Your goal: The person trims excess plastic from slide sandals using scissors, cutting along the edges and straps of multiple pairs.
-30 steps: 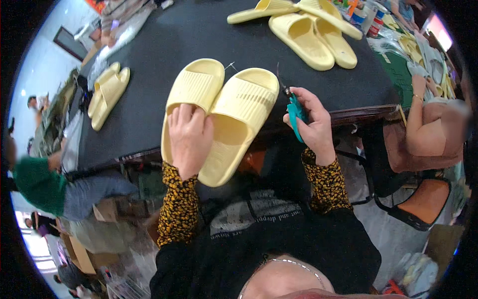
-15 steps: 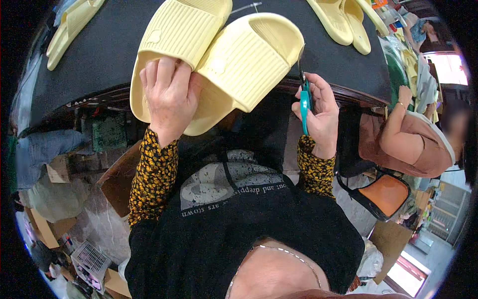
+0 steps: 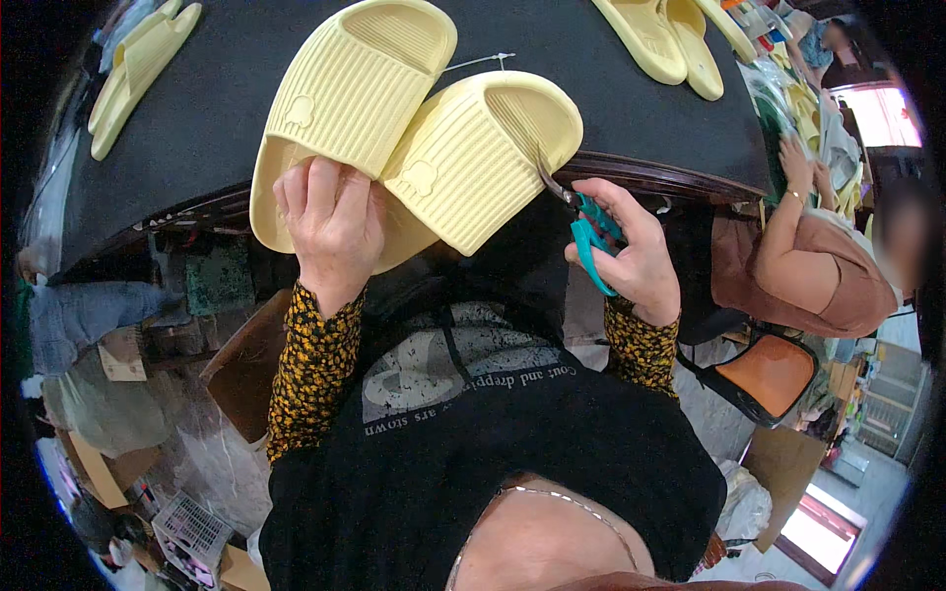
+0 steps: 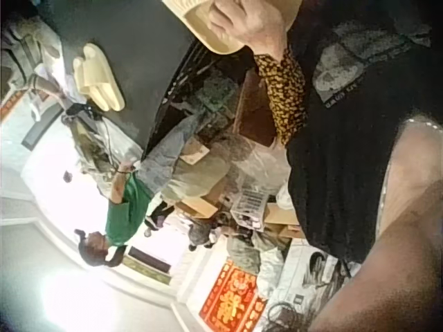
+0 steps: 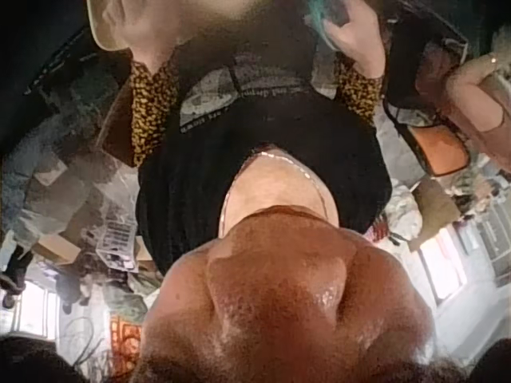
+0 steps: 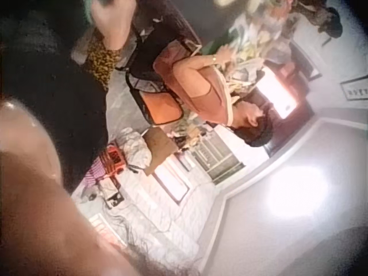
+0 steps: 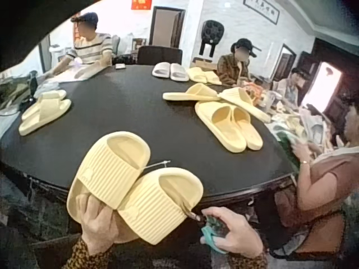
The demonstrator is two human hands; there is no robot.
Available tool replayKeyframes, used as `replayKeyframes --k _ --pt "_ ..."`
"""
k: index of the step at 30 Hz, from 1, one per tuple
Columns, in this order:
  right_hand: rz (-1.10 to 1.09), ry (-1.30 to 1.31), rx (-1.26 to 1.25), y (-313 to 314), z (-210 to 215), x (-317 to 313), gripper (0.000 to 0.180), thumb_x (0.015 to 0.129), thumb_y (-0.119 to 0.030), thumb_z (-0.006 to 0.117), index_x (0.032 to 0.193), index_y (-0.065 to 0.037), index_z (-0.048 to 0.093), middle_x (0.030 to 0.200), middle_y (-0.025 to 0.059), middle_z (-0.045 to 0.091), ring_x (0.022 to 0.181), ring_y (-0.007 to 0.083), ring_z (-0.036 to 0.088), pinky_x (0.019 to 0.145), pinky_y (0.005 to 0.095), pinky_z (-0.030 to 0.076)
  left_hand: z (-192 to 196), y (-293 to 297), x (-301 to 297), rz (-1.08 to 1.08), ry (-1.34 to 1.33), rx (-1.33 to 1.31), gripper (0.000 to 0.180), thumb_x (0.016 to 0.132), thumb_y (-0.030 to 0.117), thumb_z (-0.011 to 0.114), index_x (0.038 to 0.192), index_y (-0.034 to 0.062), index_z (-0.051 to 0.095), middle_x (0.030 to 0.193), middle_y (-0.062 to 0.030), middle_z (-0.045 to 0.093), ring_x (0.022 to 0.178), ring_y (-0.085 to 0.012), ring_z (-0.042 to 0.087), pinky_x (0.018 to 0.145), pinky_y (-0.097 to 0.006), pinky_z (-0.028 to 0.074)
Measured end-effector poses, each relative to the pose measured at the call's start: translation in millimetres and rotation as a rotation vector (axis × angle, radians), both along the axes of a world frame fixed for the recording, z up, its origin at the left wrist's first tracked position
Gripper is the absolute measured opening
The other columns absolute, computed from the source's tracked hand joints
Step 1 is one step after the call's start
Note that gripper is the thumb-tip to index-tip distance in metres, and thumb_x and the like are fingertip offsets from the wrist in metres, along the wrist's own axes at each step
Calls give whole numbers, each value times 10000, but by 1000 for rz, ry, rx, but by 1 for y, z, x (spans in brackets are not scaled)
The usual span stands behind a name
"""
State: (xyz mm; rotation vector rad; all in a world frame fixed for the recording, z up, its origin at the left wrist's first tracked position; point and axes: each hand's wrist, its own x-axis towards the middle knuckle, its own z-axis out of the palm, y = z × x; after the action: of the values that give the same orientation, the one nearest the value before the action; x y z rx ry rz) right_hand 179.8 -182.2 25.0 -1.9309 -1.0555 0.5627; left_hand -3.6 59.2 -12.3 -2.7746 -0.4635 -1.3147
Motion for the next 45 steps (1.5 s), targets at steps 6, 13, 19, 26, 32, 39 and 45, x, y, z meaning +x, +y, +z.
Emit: replayKeyframes --k 6,13,19,26,32,39,45 --pt "84 -79 -43 7 20 8 566 709 -134 798 1211 -47 553 1053 103 619 874 185 633 726 311 526 -2 0 -2 0 1 14 167 704 47 654 871 32 659 952 -93 569 883 -279 510 776 -398 384" --pt "198 -104 -114 10 41 21 526 733 -141 761 1208 -42 557 1063 118 626 862 207 656 725 310 531 -6 -4 -4 20 18 17 189 702 49 653 890 34 672 945 -89 573 883 -278 513 773 -393 384" --pt "258 -123 -78 13 36 30 569 698 -147 782 1212 -39 563 983 71 603 829 130 601 656 253 479 -9 -4 -3 20 -16 23 202 696 47 660 897 34 676 966 -81 592 891 -272 520 779 -388 385" --pt "296 -79 -16 16 32 33 569 697 -143 779 1213 -36 565 959 64 612 815 128 588 704 265 482 -10 -4 -4 18 -21 17 213 695 31 659 907 23 681 1012 -93 602 920 -277 526 787 -388 384" --pt "321 -102 -39 15 36 35 558 700 -135 777 1210 -40 570 939 49 622 804 114 588 713 256 479 -8 -4 -4 13 -12 -2 215 704 31 650 916 18 684 1003 -98 605 910 -287 522 786 -391 381" --pt "324 -147 -10 14 38 35 532 704 -121 768 1195 -37 582 937 60 637 806 118 598 718 256 482 -8 -5 -2 16 -19 -1 231 701 50 657 928 18 687 1007 -102 609 908 -290 521 789 -393 383" --pt "340 -169 -26 13 38 33 458 752 -148 724 1165 -17 575 976 150 653 848 246 656 766 331 519 -13 -4 -5 19 -12 -6 233 687 48 670 918 23 686 1038 -98 610 922 -291 523 812 -400 392"
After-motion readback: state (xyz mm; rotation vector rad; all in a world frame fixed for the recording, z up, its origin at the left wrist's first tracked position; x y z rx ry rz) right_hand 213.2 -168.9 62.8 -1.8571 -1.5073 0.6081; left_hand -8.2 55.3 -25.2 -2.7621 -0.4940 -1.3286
